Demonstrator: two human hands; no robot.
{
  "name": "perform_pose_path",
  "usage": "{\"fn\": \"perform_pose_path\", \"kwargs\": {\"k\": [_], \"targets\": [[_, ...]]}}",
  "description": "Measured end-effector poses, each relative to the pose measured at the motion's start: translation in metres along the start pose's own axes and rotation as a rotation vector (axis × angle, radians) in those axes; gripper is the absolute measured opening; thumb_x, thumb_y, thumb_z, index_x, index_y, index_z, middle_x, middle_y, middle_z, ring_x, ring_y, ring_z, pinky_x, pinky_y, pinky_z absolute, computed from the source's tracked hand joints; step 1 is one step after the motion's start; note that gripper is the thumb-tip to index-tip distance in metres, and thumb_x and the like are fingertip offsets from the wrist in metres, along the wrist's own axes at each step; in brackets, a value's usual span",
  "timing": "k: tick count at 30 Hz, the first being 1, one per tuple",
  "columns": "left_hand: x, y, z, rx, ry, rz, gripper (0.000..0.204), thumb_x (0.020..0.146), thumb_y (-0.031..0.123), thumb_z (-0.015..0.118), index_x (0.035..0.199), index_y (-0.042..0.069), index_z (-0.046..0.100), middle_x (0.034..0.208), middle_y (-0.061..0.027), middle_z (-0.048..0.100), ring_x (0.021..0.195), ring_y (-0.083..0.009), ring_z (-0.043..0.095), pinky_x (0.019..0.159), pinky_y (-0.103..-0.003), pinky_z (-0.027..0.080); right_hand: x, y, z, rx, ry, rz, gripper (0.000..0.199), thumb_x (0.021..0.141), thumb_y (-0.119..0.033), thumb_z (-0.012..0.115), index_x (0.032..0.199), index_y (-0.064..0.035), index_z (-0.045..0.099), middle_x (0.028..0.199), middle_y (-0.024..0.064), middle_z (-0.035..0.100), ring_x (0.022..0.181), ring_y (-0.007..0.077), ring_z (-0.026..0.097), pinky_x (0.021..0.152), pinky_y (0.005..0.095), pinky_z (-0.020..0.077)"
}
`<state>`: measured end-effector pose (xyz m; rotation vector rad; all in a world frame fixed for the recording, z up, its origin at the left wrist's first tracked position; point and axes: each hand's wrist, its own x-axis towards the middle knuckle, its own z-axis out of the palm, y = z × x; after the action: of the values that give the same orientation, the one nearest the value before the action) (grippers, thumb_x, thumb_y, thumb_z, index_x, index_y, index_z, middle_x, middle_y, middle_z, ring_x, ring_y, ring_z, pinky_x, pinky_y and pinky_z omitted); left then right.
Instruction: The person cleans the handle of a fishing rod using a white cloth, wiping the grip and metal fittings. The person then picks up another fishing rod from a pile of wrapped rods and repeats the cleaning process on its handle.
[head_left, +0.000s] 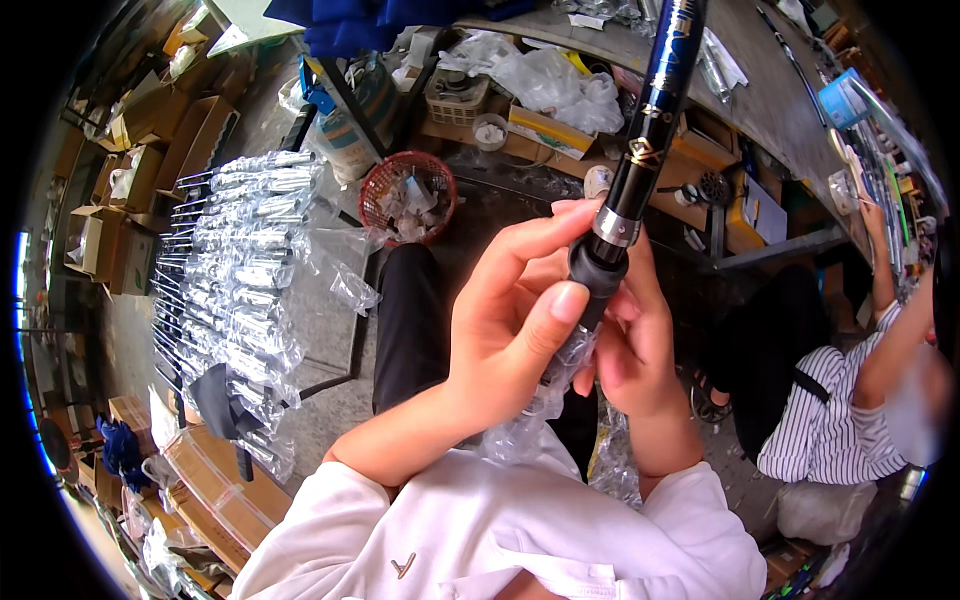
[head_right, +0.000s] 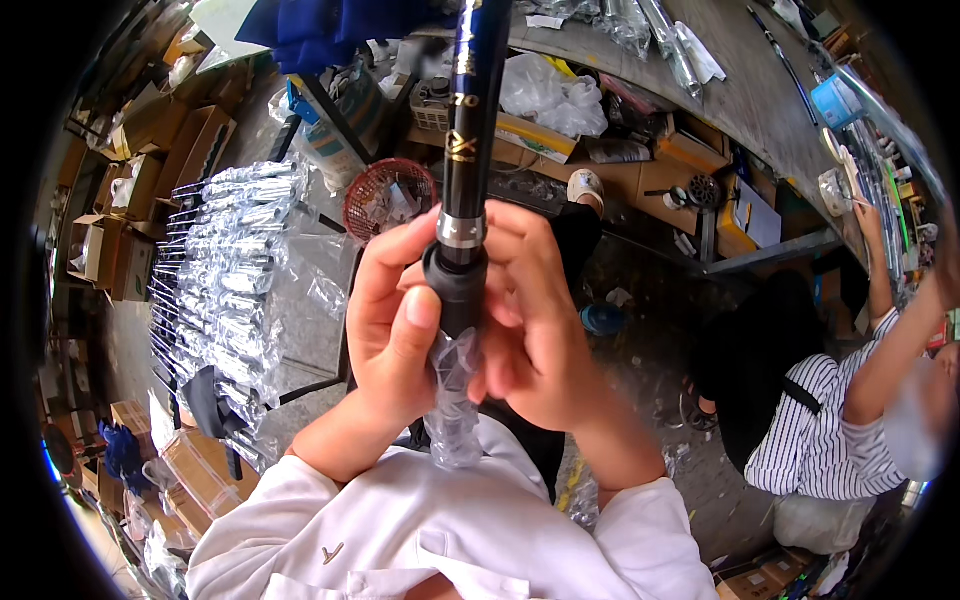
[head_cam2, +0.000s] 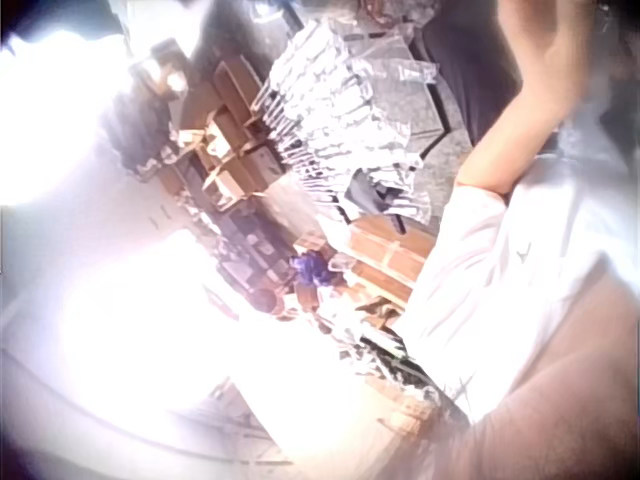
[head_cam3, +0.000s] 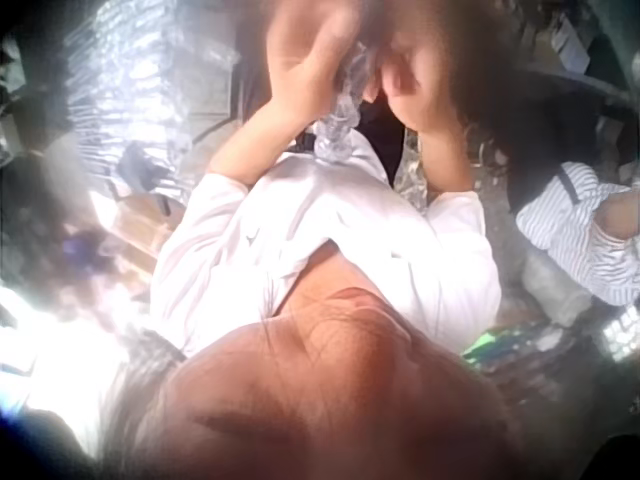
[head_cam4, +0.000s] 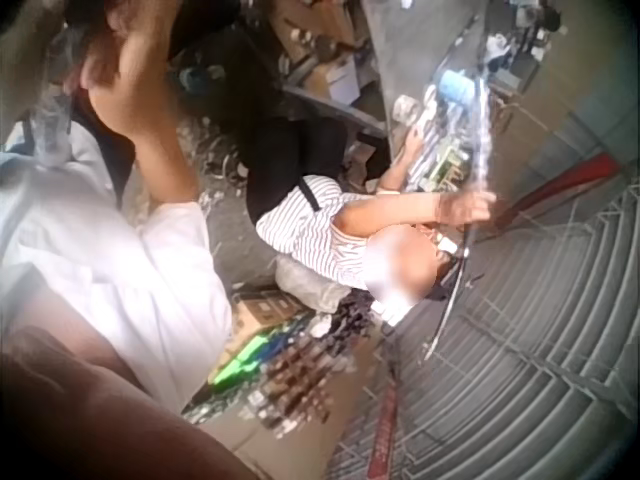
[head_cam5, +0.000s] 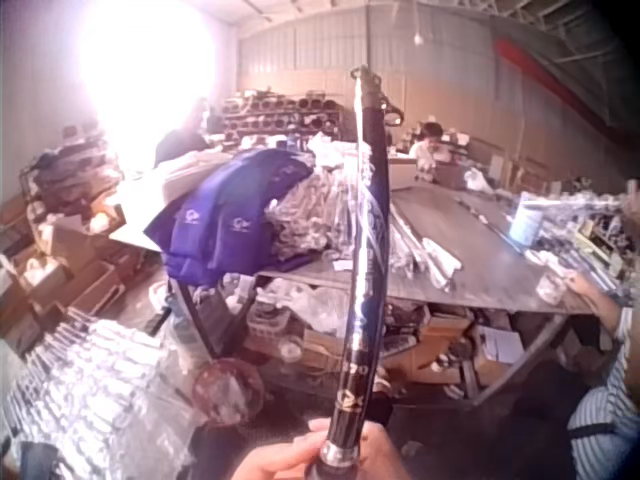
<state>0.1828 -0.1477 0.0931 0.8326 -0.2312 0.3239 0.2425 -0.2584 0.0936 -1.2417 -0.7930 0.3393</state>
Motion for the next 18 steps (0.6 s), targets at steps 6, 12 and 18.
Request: {"fn": "perform_pose_path", "kwargs": {"k": [6, 12, 18], "targets": [[-0.004, -0.007, -0.003, 0.191, 0.072, 0.22, 0.042, 0.083, -0.006, 0.056, 0.118, 0.001, 0.034, 0.099, -0.0166, 0.053, 0.08, -0.0196, 0.062, 0.066, -0.028, 0.053, -0.057, 0.025, 0.015, 0.481, -0.026, 0.428, 0.07, 0.081, -0.04, 0.061, 0.134, -0.0066, 0.029, 0.13, 0.0031, 0.037, 0.118, 0.0115, 0.04, 0.099, 0.0289, 0.0312], [0.008, 0.004, -0.012, 0.422, -0.063, 0.215, 0.043, 0.095, 0.022, 0.041, 0.131, 0.005, 0.023, 0.101, -0.024, 0.056, 0.077, -0.0256, 0.064, 0.068, -0.034, 0.054, -0.089, 0.043, 0.03, 0.221, -0.321, 0.327, 0.024, 0.089, -0.022, 0.056, 0.095, -0.0013, 0.046, 0.074, 0.0011, 0.051, 0.064, 0.013, 0.047, 0.06, 0.0269, 0.0402], [0.041, 0.023, -0.026, 0.876, -0.287, 0.85, 0.022, 0.076, -0.003, 0.063, 0.097, 0.001, 0.067, 0.096, -0.0138, 0.06, 0.075, -0.0158, 0.061, 0.064, -0.023, 0.052, -0.087, 0.039, 0.039, 0.723, -0.362, 0.515, 0.033, 0.086, -0.026, 0.061, 0.102, -0.0016, 0.045, 0.062, 0.0003, 0.04, 0.052, 0.0088, 0.037, 0.048, 0.0243, 0.0314]]}}
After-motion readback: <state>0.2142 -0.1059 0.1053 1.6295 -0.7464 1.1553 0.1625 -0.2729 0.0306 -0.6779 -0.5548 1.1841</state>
